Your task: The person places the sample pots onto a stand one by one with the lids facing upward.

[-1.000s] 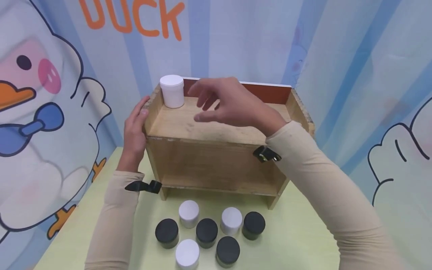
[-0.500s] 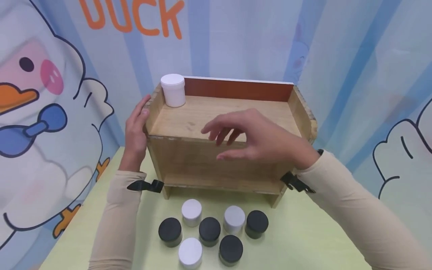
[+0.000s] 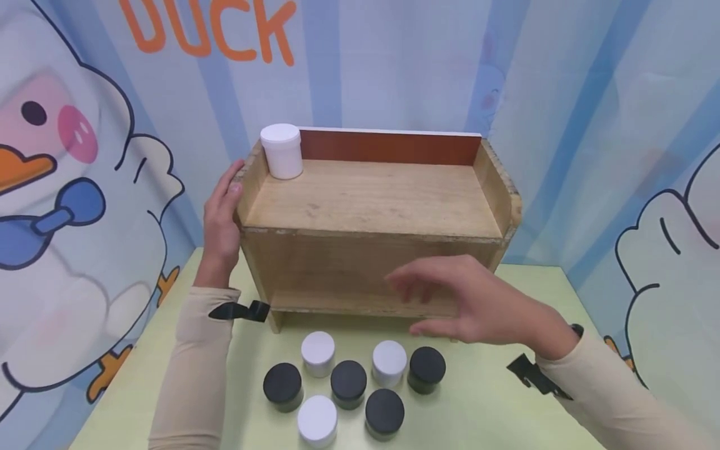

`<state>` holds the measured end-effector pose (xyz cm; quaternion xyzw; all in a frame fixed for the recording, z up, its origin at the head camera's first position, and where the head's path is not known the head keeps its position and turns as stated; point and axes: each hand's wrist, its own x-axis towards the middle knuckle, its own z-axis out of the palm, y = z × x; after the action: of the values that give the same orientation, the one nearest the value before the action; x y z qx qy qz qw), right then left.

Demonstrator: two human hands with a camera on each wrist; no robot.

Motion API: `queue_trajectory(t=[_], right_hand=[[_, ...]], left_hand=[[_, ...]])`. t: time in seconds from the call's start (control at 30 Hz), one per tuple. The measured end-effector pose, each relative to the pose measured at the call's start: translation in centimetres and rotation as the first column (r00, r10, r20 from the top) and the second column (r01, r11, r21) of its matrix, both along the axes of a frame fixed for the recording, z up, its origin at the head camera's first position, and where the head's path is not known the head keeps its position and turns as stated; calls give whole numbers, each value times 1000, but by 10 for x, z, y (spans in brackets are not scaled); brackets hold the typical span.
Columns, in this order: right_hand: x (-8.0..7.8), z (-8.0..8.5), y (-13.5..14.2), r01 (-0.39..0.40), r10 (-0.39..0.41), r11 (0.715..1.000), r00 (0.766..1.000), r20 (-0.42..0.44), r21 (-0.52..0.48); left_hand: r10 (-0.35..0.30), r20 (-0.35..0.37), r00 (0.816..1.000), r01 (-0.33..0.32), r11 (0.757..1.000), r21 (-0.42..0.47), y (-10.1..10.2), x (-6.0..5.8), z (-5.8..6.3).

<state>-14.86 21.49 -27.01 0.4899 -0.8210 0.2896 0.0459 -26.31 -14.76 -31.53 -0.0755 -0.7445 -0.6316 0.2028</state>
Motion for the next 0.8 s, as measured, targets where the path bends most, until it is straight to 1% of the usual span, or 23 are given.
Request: queue_trajectory(t=[0.17,0.27,0.37,0.47,0.63,0.73,0.8], right_hand=[[7,-31,18,87,-85,996,993,80,-22],[10,-52,29,157,-152,987,981,124,-30],[12,-72,35,214,-207,976,967,146,-35],[12,-90,37,253,-243,966,960,140,-54],[12,-115,33,287,-275,952,955,112,-103],[14,-134,29,326,-317,938,945,86,-122],[17,-149,28,364,-358,925,931,64,-107]], left_hand=[[-1,0,1000,1,1000,-10,1,0,-2],[-14,3,1000,14,1000,-23,2,-1,-3],[-17,7,1000,17,999,-44,3,-2,-4],[-6,10,1000,7,998,-62,3,-2,-4],[3,3,1000,-3,998,-66,-1,-1,0],[-4,0,1000,4,999,-48,-2,0,2],[-10,3,1000,10,999,-37,-2,1,2]])
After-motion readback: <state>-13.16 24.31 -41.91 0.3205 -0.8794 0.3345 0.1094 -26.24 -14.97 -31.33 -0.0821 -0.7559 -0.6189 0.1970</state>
